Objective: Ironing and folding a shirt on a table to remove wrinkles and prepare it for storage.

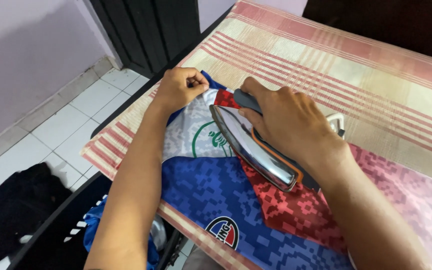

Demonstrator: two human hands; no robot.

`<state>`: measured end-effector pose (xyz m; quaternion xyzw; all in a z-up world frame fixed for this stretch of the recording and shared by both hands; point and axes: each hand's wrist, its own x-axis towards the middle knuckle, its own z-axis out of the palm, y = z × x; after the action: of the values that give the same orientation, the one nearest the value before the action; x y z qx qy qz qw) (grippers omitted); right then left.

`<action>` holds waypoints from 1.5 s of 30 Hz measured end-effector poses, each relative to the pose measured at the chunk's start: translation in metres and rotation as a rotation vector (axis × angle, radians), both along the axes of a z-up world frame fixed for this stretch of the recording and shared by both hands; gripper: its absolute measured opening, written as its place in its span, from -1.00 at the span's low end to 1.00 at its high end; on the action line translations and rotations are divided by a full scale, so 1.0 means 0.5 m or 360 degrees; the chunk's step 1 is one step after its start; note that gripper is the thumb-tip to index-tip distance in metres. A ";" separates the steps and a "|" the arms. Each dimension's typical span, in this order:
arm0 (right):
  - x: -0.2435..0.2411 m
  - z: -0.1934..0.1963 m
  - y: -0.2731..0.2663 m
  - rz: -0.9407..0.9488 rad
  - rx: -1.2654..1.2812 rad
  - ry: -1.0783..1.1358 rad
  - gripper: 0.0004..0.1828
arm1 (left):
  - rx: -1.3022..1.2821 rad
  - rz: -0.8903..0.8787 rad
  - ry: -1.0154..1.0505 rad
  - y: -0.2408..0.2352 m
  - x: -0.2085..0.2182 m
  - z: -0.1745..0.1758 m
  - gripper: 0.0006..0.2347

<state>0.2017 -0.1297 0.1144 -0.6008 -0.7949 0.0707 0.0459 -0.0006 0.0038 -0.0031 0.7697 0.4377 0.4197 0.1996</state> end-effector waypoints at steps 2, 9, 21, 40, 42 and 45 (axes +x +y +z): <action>0.000 -0.001 0.001 -0.0003 0.0010 0.0004 -0.62 | 0.0002 -0.0007 0.0006 0.001 0.000 0.001 -0.99; 0.005 0.004 -0.018 -0.0002 0.0021 0.0010 -0.62 | 0.0046 -0.0064 0.0034 0.007 -0.003 -0.004 -0.99; 0.154 -0.039 -0.126 -0.0063 0.0253 -0.0268 -0.57 | 0.0244 0.0203 0.0482 0.015 0.013 -0.019 -0.90; 0.487 -0.031 -0.404 -0.1104 -0.0205 -0.0359 -0.45 | 0.0747 -0.0803 0.0810 -0.401 0.369 -0.003 -0.53; 0.538 -0.033 -0.439 -0.1194 0.0000 -0.0404 -0.63 | 0.0804 -0.0880 0.0869 -0.401 0.391 -0.007 -0.45; 0.601 -0.024 -0.494 -0.1592 0.0034 -0.0660 -0.62 | 0.0809 -0.0925 0.0929 -0.388 0.415 -0.017 -0.45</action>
<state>0.5022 -0.3769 0.1026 -0.9068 -0.4049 -0.0878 -0.0777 0.2067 -0.1902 -0.0116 0.9701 0.1260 0.2067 -0.0169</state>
